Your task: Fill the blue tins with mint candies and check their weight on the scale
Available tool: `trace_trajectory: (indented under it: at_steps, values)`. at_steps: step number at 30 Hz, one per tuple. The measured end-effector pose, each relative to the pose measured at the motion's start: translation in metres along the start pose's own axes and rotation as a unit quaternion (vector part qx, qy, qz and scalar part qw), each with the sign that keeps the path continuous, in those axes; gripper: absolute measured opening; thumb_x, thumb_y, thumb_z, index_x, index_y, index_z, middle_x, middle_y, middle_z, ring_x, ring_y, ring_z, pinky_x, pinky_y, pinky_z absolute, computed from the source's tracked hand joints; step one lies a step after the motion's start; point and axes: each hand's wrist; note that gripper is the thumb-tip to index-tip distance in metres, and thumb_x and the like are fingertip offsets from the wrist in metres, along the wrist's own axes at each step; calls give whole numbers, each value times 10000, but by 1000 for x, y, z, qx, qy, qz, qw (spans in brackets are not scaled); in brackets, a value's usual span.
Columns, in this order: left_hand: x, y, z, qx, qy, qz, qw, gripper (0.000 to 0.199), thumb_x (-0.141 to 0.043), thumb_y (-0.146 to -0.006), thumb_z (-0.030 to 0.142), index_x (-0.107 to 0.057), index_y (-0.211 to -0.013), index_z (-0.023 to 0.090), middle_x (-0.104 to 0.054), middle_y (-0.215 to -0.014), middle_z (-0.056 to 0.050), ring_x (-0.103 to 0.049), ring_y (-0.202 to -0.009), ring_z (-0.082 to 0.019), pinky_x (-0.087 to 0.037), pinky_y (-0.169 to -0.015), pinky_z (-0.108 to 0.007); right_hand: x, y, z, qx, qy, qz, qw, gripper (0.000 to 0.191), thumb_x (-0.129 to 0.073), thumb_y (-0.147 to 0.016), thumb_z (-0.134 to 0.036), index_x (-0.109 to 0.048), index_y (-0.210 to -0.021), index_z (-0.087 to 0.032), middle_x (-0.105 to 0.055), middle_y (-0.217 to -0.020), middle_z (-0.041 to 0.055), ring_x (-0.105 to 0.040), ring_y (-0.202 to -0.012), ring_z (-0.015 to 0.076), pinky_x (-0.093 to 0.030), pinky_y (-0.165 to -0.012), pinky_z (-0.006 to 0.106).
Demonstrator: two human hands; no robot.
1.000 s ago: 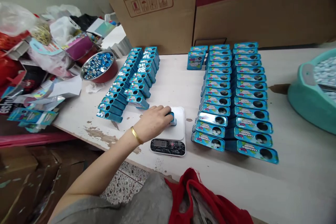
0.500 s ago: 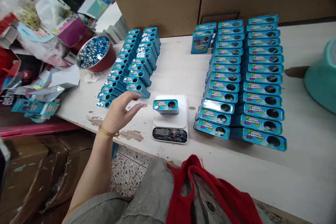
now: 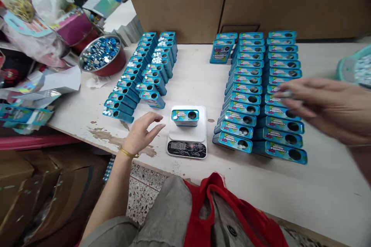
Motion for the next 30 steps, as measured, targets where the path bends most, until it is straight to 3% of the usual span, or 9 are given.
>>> trace_trajectory:
  at_steps: [4, 9, 17, 21, 24, 27, 30]
  values:
    - [-5, 3, 2, 1, 11, 11, 1000, 215, -535, -912, 353, -584, -1028, 179, -651, -994, -65, -604, -917, -160, -496, -821, -316, -72, -1, -22, 26, -21, -201, 979, 236, -674, -796, -378, -666, -886, -161, -625, -684, 33, -491, -524, 70, -349, -452, 224]
    - [-8, 15, -3, -7, 29, 28, 999, 180, -543, -910, 324, -582, -1010, 179, -641, -961, -54, -602, -914, -157, -495, -824, -304, -128, -1, -30, 111, 102, -279, 948, 134, -597, -827, -258, -667, -844, -145, -554, -552, -27, -477, -481, 77, -387, -487, 220]
    - [-12, 33, -13, 16, 50, 28, 998, 153, -530, -917, 312, -573, -984, 182, -631, -926, -40, -595, -878, -150, -492, -792, -289, -144, -5, -19, 274, 256, -263, 889, 177, -582, -813, -127, -687, -952, -161, -674, -938, 71, -620, -792, 152, -485, -733, 279]
    - [-16, 34, -14, 22, 53, 30, 998, 154, -535, -916, 310, -574, -993, 183, -629, -929, -39, -594, -879, -147, -490, -798, -288, -146, -1, -24, 295, 277, -257, 877, 224, -580, -801, -89, -691, -985, -153, -659, -978, 94, -615, -862, 177, -481, -797, 310]
    - [-17, 35, -14, 27, 58, 31, 997, 150, -534, -916, 307, -577, -983, 179, -625, -913, -36, -592, -870, -142, -489, -792, -284, -142, 1, -28, 243, 236, -259, 904, 171, -590, -803, -114, -691, -934, -158, -646, -845, 61, -588, -733, 147, -481, -719, 297]
    - [-17, 39, -16, 36, 57, 40, 997, 151, -537, -914, 308, -581, -973, 176, -621, -895, -33, -588, -855, -138, -487, -784, -281, -129, -1, -26, 77, 104, -285, 950, 139, -616, -824, -253, -670, -921, -168, -573, -657, 1, -509, -555, 95, -442, -548, 241]
    - [-17, 44, -20, 53, 56, 49, 996, 157, -530, -915, 315, -586, -966, 177, -621, -882, -33, -586, -840, -139, -488, -774, -282, -111, -3, -21, -74, -28, -263, 962, 207, -686, -764, -332, -651, -885, -168, -568, -673, 2, -506, -554, 79, -396, -468, 202]
Point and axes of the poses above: each hand's wrist, its own y-axis away from the middle knuckle, its own x-axis out of the back of the hand, z = x × y
